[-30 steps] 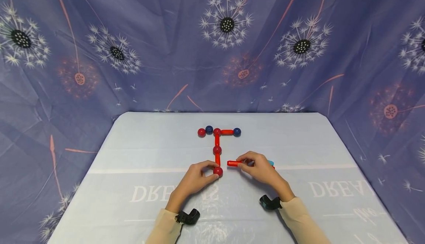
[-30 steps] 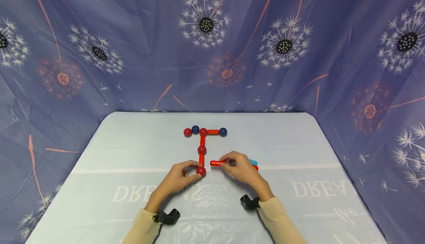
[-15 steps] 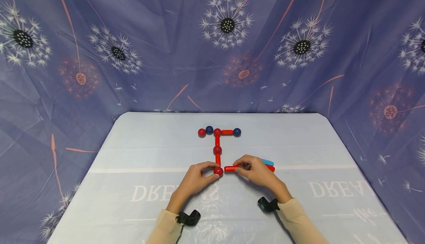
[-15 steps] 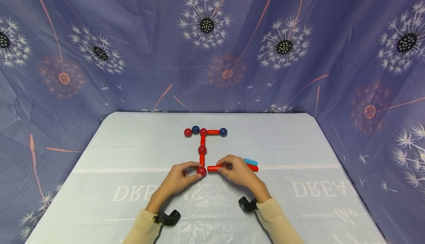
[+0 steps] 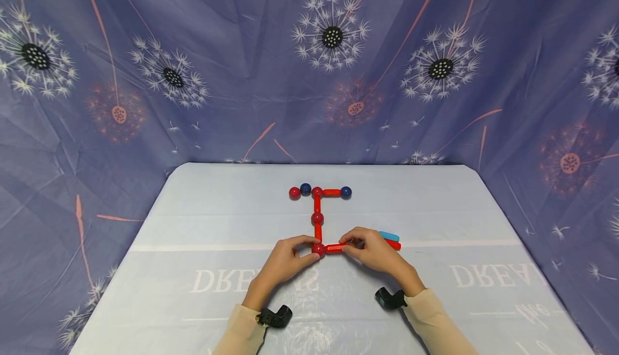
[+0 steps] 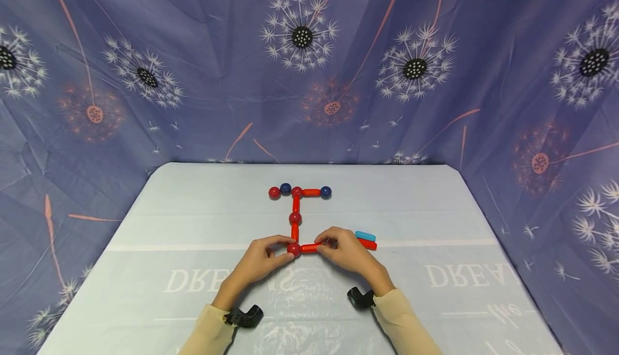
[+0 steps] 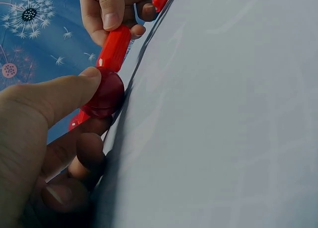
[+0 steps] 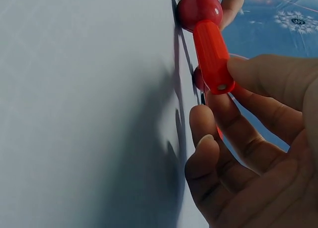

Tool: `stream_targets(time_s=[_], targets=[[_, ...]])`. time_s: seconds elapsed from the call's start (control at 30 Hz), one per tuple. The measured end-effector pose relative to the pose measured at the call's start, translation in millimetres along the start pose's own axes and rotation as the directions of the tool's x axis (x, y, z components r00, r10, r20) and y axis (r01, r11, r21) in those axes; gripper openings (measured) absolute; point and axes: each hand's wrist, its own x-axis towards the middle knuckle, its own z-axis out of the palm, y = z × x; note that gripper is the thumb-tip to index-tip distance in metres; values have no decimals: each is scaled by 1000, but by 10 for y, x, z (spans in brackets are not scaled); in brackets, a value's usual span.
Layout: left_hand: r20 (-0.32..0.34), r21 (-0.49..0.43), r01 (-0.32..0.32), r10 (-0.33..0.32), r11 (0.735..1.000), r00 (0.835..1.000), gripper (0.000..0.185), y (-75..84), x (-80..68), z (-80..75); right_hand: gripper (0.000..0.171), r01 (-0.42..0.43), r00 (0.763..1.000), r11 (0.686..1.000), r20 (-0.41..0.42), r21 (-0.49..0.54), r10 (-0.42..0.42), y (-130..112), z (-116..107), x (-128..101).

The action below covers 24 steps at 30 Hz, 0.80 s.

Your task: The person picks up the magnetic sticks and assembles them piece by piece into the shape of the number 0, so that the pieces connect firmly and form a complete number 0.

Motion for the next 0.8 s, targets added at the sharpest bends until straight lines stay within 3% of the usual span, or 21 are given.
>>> stream_targets(time_s=[0.8], targets=[[-11, -11, -1, 0, 1000, 1000, 28, 33, -18, 2, 10, 13, 999, 1000, 36, -19, -13, 10, -21, -23]])
